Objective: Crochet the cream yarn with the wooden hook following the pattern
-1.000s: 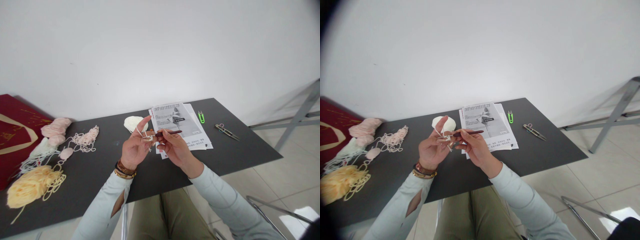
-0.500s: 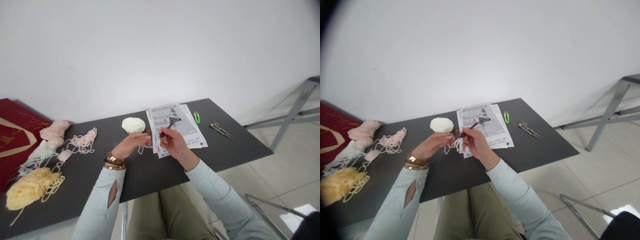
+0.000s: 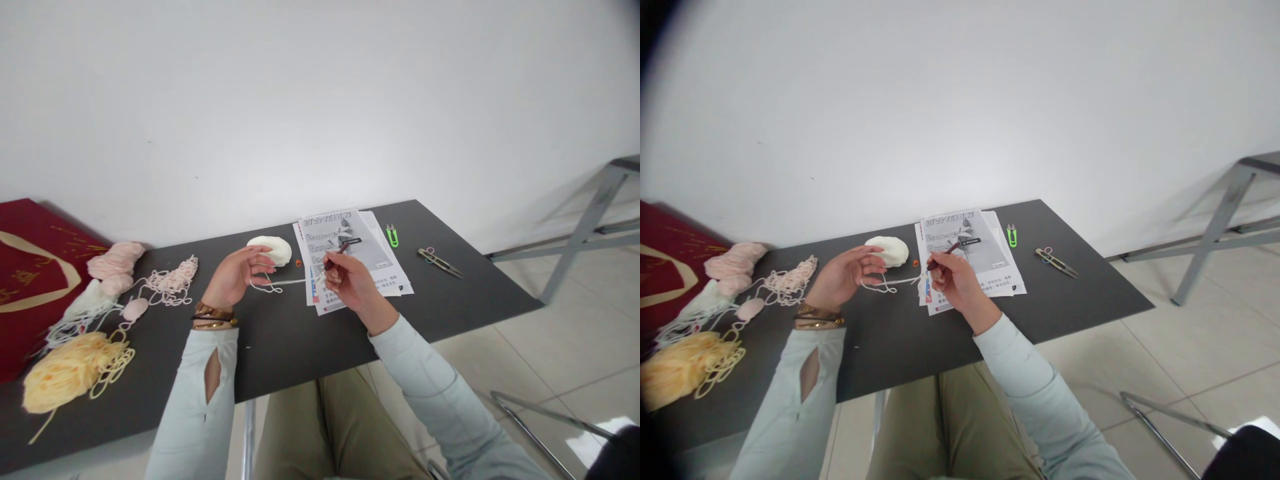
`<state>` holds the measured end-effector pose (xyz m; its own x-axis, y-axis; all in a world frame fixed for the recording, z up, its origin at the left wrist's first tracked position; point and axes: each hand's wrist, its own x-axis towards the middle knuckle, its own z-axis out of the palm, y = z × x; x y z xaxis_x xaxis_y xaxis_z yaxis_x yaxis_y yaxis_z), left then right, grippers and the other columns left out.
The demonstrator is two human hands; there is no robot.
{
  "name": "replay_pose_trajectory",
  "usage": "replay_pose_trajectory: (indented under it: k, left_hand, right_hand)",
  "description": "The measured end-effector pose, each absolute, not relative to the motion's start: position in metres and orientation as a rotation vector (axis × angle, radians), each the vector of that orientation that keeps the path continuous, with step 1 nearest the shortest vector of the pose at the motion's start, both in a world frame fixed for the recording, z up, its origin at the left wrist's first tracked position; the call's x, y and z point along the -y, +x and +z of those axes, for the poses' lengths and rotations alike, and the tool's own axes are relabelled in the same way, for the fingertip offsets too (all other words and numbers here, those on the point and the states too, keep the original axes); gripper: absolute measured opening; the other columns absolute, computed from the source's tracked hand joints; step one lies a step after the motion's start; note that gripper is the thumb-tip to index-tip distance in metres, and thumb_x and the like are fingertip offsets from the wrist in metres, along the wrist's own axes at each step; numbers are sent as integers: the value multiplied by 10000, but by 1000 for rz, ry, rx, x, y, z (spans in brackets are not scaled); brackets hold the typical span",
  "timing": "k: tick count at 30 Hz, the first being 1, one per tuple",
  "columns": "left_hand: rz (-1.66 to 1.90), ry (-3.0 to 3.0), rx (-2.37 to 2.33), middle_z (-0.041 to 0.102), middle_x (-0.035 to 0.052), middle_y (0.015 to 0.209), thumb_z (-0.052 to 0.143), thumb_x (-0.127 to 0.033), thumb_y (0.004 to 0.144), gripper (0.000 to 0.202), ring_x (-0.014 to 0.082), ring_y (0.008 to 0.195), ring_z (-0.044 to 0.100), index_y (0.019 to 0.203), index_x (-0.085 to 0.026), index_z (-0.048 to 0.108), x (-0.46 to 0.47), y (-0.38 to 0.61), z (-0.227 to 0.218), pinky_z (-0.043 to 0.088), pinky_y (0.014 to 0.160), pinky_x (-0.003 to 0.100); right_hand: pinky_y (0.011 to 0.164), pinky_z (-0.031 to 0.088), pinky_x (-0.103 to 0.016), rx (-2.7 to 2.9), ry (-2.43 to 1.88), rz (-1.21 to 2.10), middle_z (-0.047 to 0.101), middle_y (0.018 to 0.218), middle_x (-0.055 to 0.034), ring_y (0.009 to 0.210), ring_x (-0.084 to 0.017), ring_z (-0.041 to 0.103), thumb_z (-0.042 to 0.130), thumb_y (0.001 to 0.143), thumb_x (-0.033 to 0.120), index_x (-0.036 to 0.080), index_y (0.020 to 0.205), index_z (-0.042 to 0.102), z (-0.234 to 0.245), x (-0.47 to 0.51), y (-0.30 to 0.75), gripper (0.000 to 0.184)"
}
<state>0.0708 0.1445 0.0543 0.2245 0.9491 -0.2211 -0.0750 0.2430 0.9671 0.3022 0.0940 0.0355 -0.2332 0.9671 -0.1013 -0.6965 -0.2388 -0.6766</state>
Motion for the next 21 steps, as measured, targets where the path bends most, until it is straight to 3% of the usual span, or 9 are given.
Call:
replay_pose_trajectory:
  k: [3,7,10,12,16,18,21]
  left_hand:
    - [949,1065,-1159,675,45,749,667,-304,719,296,167,671,648,971,-149,644,-148,60,55,506,495,233]
    - [824,1112,-1206,700,101,814,684,-357,700,355,217,714,647,974,-132,693,-147,53,54,502,502,279]
    - [885,1168,-1321,669,52,644,739,-317,657,262,176,629,594,849,-140,723,-149,52,50,469,537,254]
    - [978,1207,-1343,651,42,618,768,-272,618,191,182,684,585,740,-134,717,-148,59,51,464,595,248]
    - [1169,1230,-1218,661,23,837,652,-354,746,243,169,844,585,927,-195,690,-133,100,69,484,723,254]
    - [1077,1126,-952,636,36,821,606,-357,778,283,165,795,595,984,-174,671,-123,125,80,506,705,285]
    - [968,882,-649,601,34,772,591,-317,792,235,135,685,576,929,-140,664,-114,151,85,487,579,243]
  right_hand:
    - [344,280,-149,605,-592,1738,460,440,70,387,-38,343,706,712,286,132,681,657,37,-94,303,164]
    - [359,324,-154,622,-586,1730,487,459,65,400,-41,375,713,714,293,124,694,663,36,-96,302,178]
    - [353,325,-151,621,-604,1730,497,457,64,394,-38,381,719,712,297,120,692,662,35,-96,302,187]
    - [350,324,-147,610,-612,1735,508,459,62,390,-34,383,722,714,299,115,693,663,34,-96,301,194]
    - [349,314,-139,595,-631,1721,521,464,58,392,-28,396,736,713,311,111,692,668,32,-96,301,213]
    - [348,304,-131,587,-641,1706,529,478,58,396,-21,398,749,708,322,114,697,673,31,-97,300,222]
    - [359,326,-127,556,-659,1683,573,538,53,421,-18,425,773,687,330,126,713,683,30,-97,300,225]
